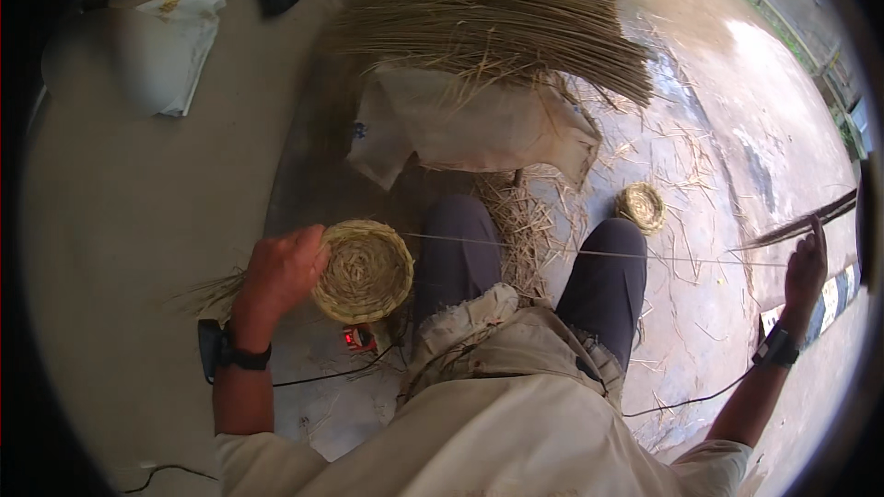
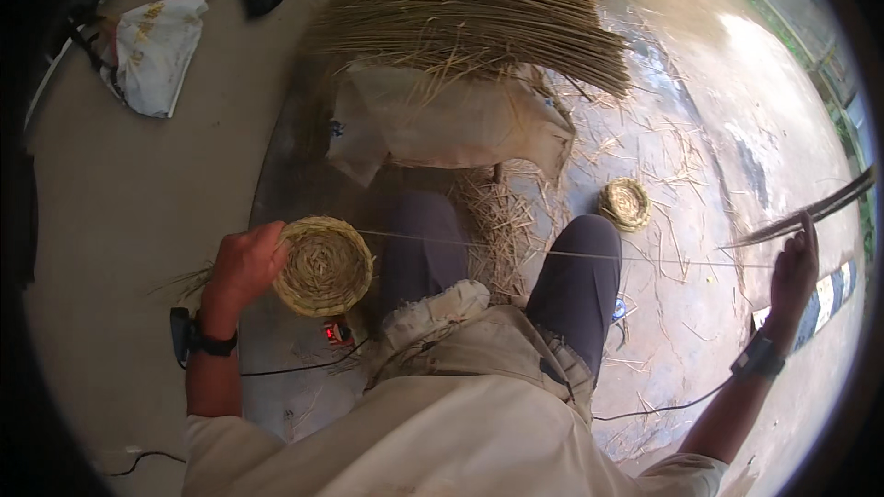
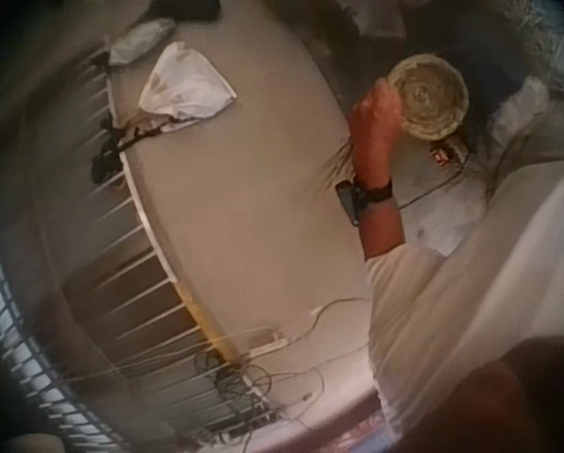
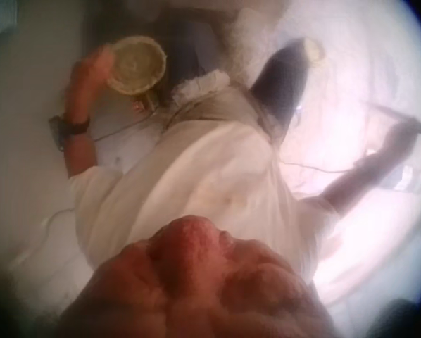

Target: Weaving a circular basket or mat from straw strands.

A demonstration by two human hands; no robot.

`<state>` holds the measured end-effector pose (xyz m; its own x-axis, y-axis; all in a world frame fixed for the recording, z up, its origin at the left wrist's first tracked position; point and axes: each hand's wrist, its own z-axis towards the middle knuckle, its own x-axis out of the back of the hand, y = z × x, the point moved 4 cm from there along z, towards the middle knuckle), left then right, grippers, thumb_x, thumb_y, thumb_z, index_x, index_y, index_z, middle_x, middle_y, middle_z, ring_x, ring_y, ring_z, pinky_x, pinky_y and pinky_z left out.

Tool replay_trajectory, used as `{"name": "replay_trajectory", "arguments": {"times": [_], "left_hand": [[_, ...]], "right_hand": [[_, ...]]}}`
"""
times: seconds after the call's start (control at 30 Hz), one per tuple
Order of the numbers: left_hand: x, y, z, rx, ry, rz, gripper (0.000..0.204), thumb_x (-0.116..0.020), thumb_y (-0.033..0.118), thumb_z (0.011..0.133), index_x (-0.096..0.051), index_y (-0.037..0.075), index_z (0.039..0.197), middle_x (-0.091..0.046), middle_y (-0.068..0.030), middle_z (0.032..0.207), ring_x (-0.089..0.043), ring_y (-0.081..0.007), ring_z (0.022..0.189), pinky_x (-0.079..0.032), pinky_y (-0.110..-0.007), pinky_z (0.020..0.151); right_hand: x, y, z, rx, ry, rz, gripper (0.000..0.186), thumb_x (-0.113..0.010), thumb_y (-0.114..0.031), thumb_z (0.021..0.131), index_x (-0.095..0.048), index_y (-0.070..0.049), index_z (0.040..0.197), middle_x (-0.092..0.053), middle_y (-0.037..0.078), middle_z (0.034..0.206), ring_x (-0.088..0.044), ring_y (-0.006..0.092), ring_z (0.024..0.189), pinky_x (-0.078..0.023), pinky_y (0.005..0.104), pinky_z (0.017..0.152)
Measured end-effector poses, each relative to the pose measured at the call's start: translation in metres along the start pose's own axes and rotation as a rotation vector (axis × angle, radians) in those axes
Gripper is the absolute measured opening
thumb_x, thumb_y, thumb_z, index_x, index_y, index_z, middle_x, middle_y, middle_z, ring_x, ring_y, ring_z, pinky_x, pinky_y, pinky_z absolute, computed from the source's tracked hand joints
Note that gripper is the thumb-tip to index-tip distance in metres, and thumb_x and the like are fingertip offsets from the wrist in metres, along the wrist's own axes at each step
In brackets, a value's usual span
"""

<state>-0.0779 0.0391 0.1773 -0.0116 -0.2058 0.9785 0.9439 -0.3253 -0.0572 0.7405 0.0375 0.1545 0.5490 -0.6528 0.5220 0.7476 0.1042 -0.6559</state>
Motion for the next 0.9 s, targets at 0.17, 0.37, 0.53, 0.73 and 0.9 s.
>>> {"name": "replay_trajectory", "arguments": {"times": [0.17, 0.37, 0.53, 0.73, 0.9], "left_hand": [[0.003, -0.015, -0.020, 0.037, -0.072, -0.018, 0.020, -0.074, 0.015, 0.089, -0.064, 0.006, 0.104, -0.072, -0.0164, 0.088, -0.071, -0.0395, 0.078, -0.057, -0.049, 0.066], [-0.001, -0.021, -0.030, 0.067, -0.102, -0.006, 0.021, -0.074, 0.020, 0.090, -0.065, 0.007, 0.105, -0.071, -0.0172, 0.086, -0.070, -0.0401, 0.077, -0.056, -0.049, 0.066], [-0.008, 0.082, 0.017, -0.151, -0.085, -0.240, 0.027, -0.075, 0.021, 0.091, -0.067, 0.007, 0.113, -0.074, -0.0174, 0.090, -0.073, -0.0396, 0.079, -0.058, -0.048, 0.066], [-0.016, 0.165, 0.045, -0.276, -0.049, -0.547, 0.048, -0.078, 0.015, 0.087, -0.066, 0.006, 0.133, -0.077, -0.0161, 0.098, -0.075, -0.0369, 0.084, -0.061, -0.045, 0.070], [-0.026, 0.164, 0.045, -0.334, -0.131, -0.466, 0.052, -0.079, 0.011, 0.087, -0.066, 0.011, 0.137, -0.075, -0.0142, 0.093, -0.074, -0.0340, 0.079, -0.061, -0.043, 0.068]], "right_hand": [[0.033, 0.131, -0.001, -0.626, 0.214, 0.811, 0.046, -0.052, -0.003, 0.105, -0.055, -0.003, 0.151, -0.045, -0.005, 0.086, -0.039, 0.0002, 0.069, -0.034, 0.0150, 0.055], [0.022, 0.166, -0.014, -0.554, 0.184, 0.712, 0.040, -0.053, -0.002, 0.103, -0.062, -0.003, 0.143, -0.049, -0.007, 0.089, -0.038, 0.0016, 0.067, -0.034, 0.0182, 0.053], [-0.125, -0.077, -0.070, -0.187, -0.374, 0.342, 0.039, -0.048, -0.020, 0.106, -0.063, 0.006, 0.131, -0.047, -0.004, 0.083, -0.046, 0.0085, 0.074, -0.042, 0.0257, 0.064], [-0.285, -0.296, -0.149, 0.154, -1.017, 0.956, 0.038, -0.060, -0.028, 0.108, -0.066, 0.005, 0.127, -0.072, 0.022, 0.111, -0.070, 0.0344, 0.102, -0.054, 0.0394, 0.091], [-0.308, -0.252, -0.171, -0.096, -1.405, 0.650, 0.044, -0.057, -0.036, 0.109, -0.069, 0.003, 0.126, -0.073, 0.020, 0.114, -0.069, 0.0267, 0.106, -0.053, 0.0371, 0.090]]}}
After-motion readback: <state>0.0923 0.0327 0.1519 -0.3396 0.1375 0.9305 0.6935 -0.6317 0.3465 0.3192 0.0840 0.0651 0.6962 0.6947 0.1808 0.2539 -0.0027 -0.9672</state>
